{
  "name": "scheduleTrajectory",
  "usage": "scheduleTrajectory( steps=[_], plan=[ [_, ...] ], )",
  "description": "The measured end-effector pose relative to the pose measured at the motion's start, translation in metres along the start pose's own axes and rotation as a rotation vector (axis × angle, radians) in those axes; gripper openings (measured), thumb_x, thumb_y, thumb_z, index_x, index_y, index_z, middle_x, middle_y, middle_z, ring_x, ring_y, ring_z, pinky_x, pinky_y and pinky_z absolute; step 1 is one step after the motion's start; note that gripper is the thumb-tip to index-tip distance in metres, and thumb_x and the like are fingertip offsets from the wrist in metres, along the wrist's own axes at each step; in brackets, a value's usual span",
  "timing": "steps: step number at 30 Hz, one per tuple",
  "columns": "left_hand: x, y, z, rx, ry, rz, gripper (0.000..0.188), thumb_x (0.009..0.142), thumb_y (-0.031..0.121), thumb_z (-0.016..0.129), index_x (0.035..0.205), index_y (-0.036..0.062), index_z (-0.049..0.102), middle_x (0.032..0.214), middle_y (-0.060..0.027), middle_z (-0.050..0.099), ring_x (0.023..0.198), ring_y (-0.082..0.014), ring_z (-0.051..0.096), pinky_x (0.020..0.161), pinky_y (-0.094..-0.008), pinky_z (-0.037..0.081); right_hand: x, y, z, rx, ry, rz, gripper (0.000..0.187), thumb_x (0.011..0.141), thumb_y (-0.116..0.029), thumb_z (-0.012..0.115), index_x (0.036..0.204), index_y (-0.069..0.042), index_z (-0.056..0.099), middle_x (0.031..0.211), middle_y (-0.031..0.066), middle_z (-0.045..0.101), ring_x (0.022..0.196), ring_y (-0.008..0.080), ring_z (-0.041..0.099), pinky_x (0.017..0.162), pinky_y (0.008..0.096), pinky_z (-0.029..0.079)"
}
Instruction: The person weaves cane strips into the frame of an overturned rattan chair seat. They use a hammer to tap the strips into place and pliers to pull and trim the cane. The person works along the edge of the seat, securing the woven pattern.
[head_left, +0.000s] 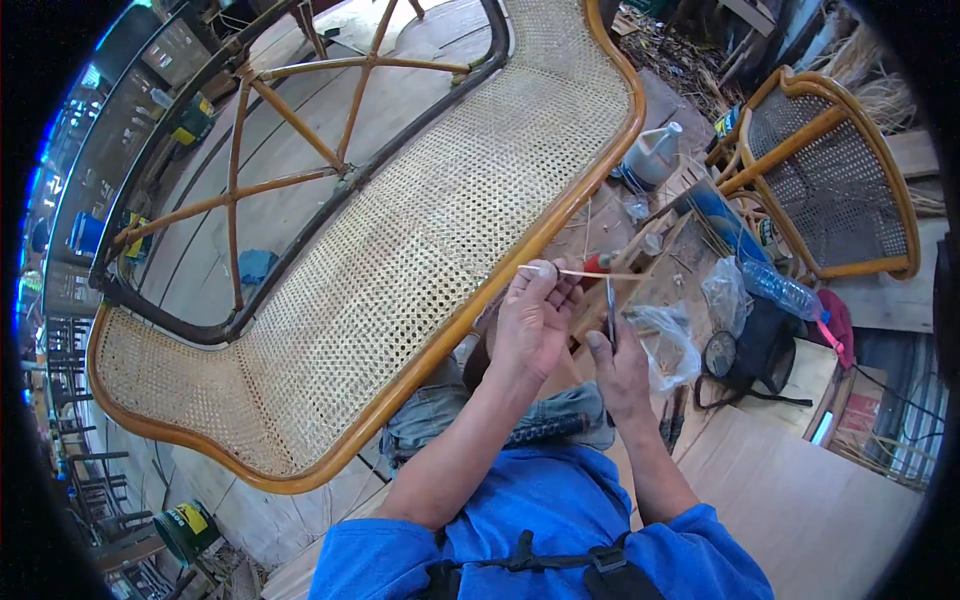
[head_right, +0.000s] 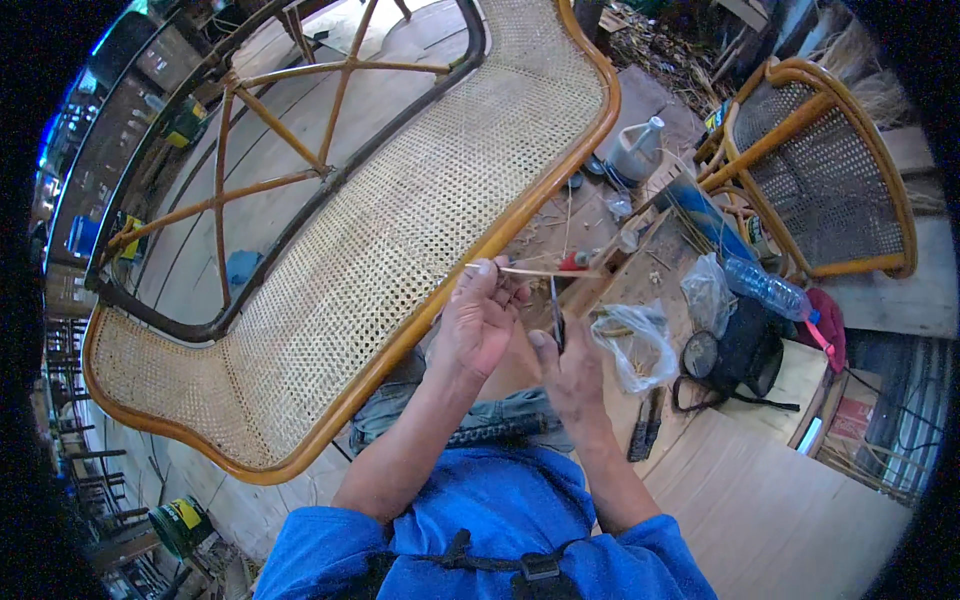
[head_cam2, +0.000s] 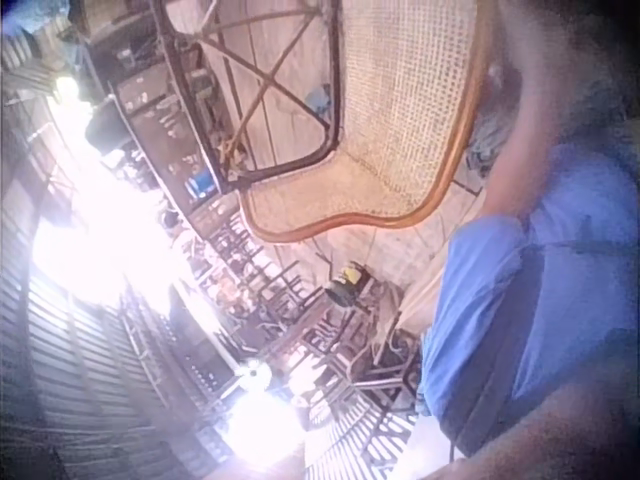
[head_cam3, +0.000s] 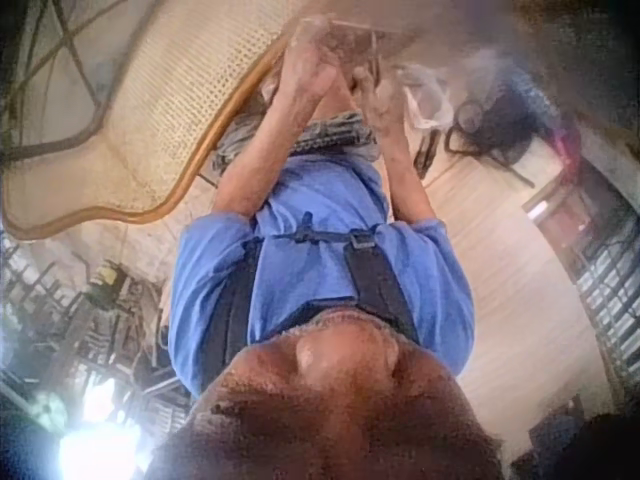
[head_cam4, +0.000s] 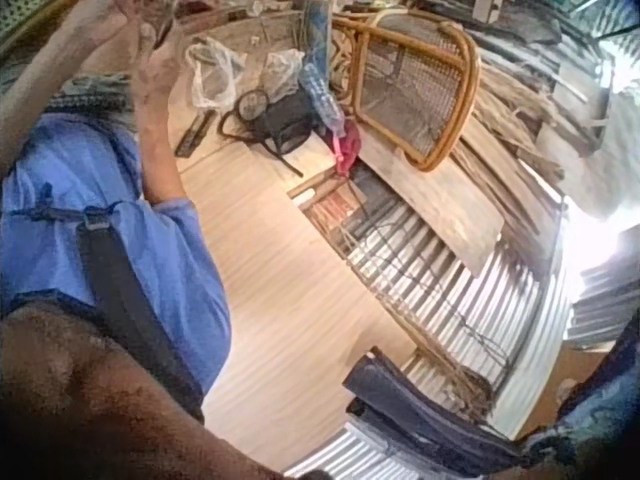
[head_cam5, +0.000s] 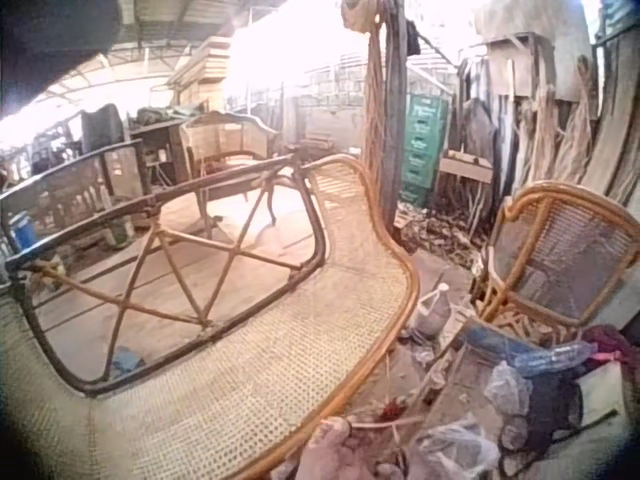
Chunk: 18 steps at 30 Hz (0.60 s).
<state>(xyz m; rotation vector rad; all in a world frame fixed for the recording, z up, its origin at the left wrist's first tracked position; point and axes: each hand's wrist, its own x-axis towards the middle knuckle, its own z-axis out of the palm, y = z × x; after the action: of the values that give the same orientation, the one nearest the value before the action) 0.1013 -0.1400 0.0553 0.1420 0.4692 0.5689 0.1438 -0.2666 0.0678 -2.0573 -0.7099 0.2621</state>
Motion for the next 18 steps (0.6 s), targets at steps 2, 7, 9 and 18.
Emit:
scheduleTrajectory(
  steps=[2, 7, 9, 18],
  plan=[
    [-0.001, -0.007, -0.002, 0.056, -0.001, -0.034, 0.01, 0.085, 0.011, 0.062, 0.093, 0.0102, 0.056, 0.095, -0.0037, 0.062, 0.081, -0.0157, 0.059, 0.074, -0.032, 0.05, 0.008, -0.005, -0.002, -0.071, -0.02, 0.026, 0.034, 0.087, -0.032, 0.057, 0.098, 0.0, 0.056, 0.081, 0.0186, 0.056, 0.071, 0.0313, 0.054, 0.066, 0.0385, 0.043],
    [-0.003, -0.01, -0.002, 0.1, 0.005, -0.063, 0.01, 0.085, 0.01, 0.061, 0.093, 0.0105, 0.055, 0.097, -0.005, 0.062, 0.079, -0.0158, 0.06, 0.071, -0.0316, 0.05, 0.013, 0.0, -0.014, 0.137, -0.072, 0.219, 0.022, 0.086, -0.023, 0.062, 0.094, -0.003, 0.06, 0.066, 0.0055, 0.054, 0.057, 0.0146, 0.05, 0.056, 0.0267, 0.043],
    [-0.008, -0.012, 0.007, 0.147, -0.006, -0.098, 0.009, 0.085, 0.011, 0.061, 0.092, 0.0094, 0.056, 0.092, -0.0067, 0.063, 0.074, -0.0171, 0.059, 0.068, -0.0319, 0.05, 0.015, -0.004, -0.018, 0.41, 0.025, 0.238, 0.017, 0.087, -0.02, 0.062, 0.092, -0.003, 0.06, 0.066, 0.0007, 0.053, 0.059, 0.0097, 0.049, 0.055, 0.0244, 0.042],
    [-0.025, -0.028, -0.001, 0.256, -0.027, -0.167, 0.008, 0.083, 0.011, 0.064, 0.086, 0.0076, 0.057, 0.081, -0.0013, 0.06, 0.07, -0.0105, 0.054, 0.064, -0.0246, 0.044, 0.019, -0.003, -0.01, 0.428, 0.052, 0.178, 0.01, 0.087, -0.012, 0.061, 0.088, -0.002, 0.059, 0.071, -0.0022, 0.056, 0.064, 0.0051, 0.05, 0.058, 0.0214, 0.042]
  ],
)
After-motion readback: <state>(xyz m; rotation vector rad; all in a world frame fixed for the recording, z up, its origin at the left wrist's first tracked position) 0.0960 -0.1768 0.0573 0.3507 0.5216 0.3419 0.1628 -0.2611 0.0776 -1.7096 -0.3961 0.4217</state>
